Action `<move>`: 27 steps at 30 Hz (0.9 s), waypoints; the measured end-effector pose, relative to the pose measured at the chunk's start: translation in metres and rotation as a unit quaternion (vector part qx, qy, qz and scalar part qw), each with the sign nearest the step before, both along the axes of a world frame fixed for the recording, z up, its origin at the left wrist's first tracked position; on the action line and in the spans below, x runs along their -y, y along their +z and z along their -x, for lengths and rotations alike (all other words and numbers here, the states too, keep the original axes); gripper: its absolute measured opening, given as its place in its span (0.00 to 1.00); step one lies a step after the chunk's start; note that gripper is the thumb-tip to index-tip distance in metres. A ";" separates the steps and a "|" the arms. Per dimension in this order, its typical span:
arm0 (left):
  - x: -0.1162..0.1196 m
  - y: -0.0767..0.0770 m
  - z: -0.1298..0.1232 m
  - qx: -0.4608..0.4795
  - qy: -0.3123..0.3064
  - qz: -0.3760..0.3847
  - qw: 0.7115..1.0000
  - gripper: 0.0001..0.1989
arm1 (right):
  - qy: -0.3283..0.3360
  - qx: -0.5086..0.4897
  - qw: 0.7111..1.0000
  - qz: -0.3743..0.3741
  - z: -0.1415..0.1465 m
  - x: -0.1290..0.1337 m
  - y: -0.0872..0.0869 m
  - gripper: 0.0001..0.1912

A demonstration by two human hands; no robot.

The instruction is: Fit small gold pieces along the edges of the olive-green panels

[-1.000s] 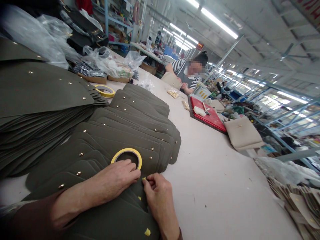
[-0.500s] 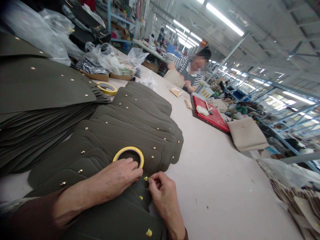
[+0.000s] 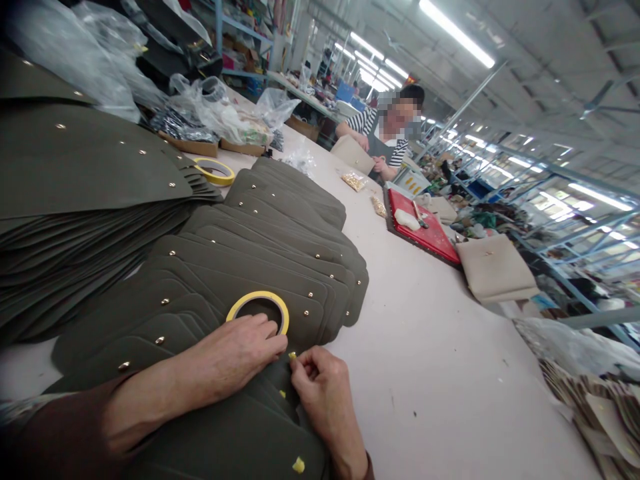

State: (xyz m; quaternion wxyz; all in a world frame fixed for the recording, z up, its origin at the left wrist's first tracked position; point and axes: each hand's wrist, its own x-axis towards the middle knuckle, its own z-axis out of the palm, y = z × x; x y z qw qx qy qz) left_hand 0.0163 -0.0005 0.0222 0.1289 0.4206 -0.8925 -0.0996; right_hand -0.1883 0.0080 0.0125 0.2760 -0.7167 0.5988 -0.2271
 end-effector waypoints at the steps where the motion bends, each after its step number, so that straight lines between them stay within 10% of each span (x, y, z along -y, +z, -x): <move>1: 0.000 -0.001 0.000 0.001 0.002 0.000 1.000 0.06 | -0.003 0.008 1.000 -0.008 0.001 0.000 0.000 0.12; 27: 0.002 0.002 0.000 0.000 0.000 -0.002 1.000 0.06 | -0.031 0.033 0.999 -0.024 0.001 0.003 0.002 0.11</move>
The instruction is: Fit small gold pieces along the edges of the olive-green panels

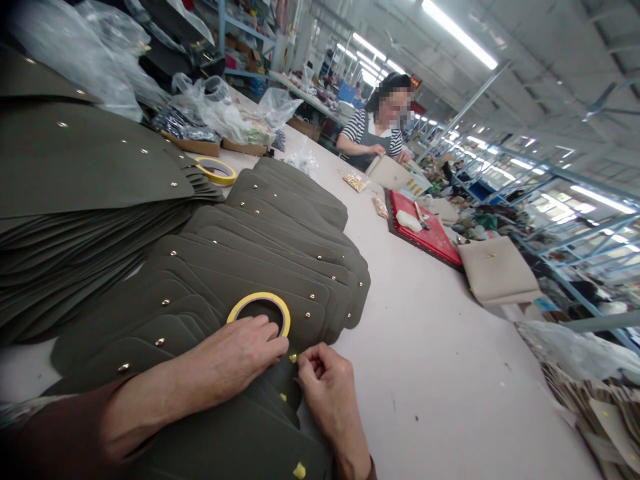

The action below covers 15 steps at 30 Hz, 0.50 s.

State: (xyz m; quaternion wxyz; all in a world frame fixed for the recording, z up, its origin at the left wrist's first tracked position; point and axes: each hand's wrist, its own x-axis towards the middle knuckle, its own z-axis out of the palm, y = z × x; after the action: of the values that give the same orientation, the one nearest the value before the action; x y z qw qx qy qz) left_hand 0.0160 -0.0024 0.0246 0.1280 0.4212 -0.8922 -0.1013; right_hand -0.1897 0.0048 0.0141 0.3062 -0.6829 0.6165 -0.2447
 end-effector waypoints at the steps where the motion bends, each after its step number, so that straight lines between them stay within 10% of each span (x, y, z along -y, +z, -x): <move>1: 0.000 -0.001 0.000 -0.002 0.000 0.002 1.000 0.06 | -0.001 0.009 1.000 -0.005 0.001 0.000 0.001 0.11; 10: -0.002 -0.004 0.001 -0.015 0.002 0.010 1.000 0.05 | 0.007 0.013 1.000 0.014 0.002 -0.004 -0.002 0.07; 15: -0.001 -0.007 -0.001 -0.019 0.003 0.004 1.000 0.05 | 0.127 -0.008 0.982 0.139 0.008 -0.003 -0.013 0.08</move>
State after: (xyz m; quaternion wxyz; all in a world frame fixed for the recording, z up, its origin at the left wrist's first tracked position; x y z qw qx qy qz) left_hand 0.0167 -0.0010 0.0176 0.1472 0.4213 -0.8886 -0.1057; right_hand -0.1980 0.0081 0.0006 0.2318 -0.7937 0.4870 -0.2813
